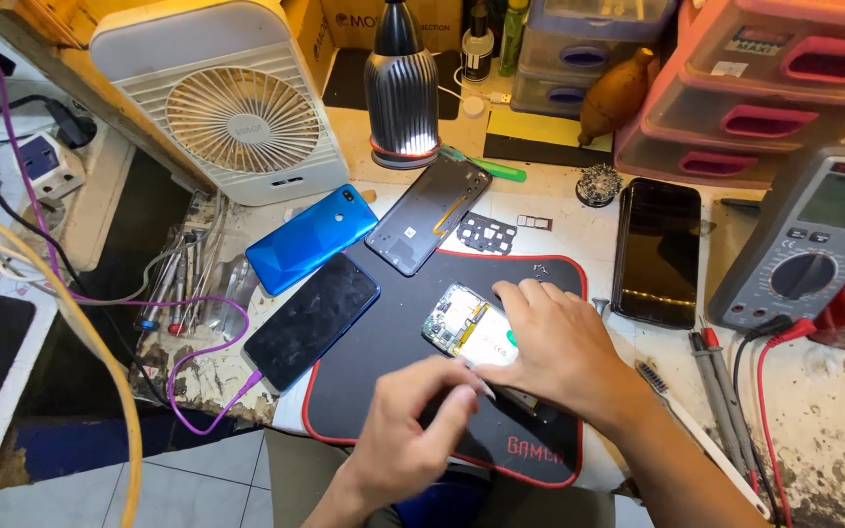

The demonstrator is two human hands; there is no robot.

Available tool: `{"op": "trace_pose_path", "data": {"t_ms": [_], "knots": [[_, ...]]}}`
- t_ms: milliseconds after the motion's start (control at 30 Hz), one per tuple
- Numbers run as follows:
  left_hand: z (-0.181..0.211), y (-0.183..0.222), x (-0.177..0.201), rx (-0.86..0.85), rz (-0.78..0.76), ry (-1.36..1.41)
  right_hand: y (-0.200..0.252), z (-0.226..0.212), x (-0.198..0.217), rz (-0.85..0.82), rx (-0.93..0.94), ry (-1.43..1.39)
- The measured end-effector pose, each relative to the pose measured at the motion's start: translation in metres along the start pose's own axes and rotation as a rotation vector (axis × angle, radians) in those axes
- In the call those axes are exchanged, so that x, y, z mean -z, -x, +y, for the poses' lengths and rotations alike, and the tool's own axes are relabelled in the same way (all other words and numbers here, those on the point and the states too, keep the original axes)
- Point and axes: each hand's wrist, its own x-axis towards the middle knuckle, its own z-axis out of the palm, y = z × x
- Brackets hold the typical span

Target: Assembling internal components of a mobile phone, including the battery and motherboard, into the phone's frame.

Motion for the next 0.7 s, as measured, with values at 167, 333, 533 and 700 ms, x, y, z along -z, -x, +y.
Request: {"op": "trace_pose_path", "data": {"t_ms": [167,333,533,700], "knots": [[-0.007,0.009,-0.005,-0.411,-0.26,-0.226,0.0,-0.002,0.0,-0.07,-0.015,-0.05],[-0.009,0.009,-0.007,-0.493,-0.207,-0.323,0.004,-0.014,0.016,-0.129,-0.016,-0.144],[-0.009,0.008,-0.006,-0.511,-0.188,-0.301,0.003,-0.014,0.018,-0.211,-0.052,-0.119],[-0.009,0.007,-0.005,-0.516,-0.212,-0.293,0.003,-0.013,0.017,-0.217,-0.046,-0.14]]}}
